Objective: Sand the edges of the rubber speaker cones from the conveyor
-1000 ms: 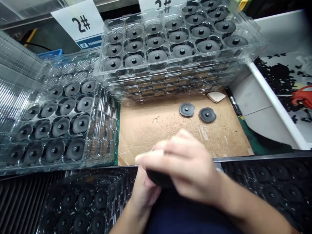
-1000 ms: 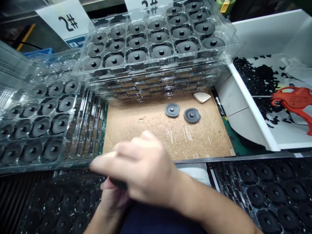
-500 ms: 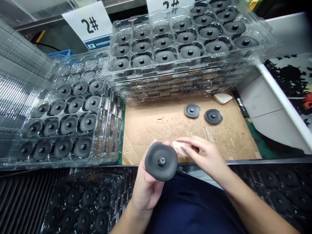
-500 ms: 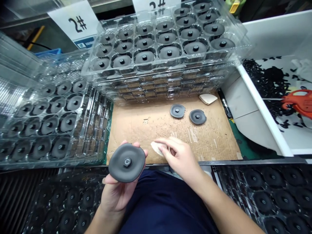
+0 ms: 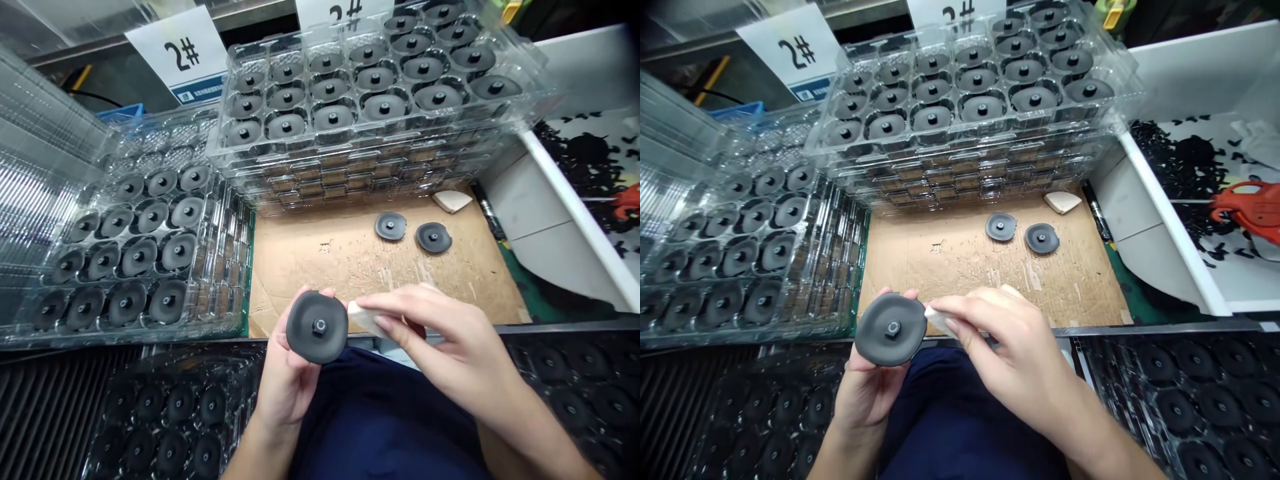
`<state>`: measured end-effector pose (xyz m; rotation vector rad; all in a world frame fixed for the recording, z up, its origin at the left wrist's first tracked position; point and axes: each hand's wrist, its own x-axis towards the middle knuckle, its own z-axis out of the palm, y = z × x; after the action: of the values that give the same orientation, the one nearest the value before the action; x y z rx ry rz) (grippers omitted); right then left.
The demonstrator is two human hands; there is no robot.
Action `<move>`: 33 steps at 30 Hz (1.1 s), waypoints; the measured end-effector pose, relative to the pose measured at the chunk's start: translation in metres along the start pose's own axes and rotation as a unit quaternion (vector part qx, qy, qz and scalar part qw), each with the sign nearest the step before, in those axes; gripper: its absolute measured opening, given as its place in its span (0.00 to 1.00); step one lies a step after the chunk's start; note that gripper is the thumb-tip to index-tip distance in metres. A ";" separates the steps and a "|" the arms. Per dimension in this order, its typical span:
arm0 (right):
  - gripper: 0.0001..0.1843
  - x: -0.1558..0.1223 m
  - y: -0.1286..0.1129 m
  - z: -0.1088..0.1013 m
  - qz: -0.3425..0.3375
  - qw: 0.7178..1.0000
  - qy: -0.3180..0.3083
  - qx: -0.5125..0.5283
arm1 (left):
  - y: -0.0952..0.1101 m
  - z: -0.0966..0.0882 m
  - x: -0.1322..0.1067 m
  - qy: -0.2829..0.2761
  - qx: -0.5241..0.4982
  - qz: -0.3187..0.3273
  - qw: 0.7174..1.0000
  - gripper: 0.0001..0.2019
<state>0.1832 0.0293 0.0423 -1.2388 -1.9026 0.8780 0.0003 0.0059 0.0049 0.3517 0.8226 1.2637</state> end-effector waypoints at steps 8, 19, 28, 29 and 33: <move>0.14 0.019 -0.022 0.018 -0.137 0.989 0.049 -0.024 | -0.006 0.004 -0.003 0.054 0.066 0.018 0.996 0.30; 0.13 -0.027 0.046 0.035 0.304 0.893 -0.079 0.322 | 0.000 -0.005 0.000 -0.051 -0.025 0.014 0.998 0.24; 0.12 0.004 -0.018 0.023 -0.019 0.990 0.070 0.124 | -0.006 0.001 -0.005 -0.010 -0.017 -0.008 1.000 0.23; 0.13 0.007 -0.026 0.024 -0.088 0.989 0.062 0.099 | -0.007 0.000 -0.006 0.004 -0.008 -0.016 1.000 0.22; 0.13 0.017 -0.038 0.028 -0.123 0.983 -0.121 0.058 | -0.009 -0.005 -0.006 0.046 0.031 -0.019 0.998 0.25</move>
<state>0.1369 0.0291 0.0617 -0.8354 -2.1080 1.0250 0.0025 -0.0033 -0.0026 0.3276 0.9450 1.2273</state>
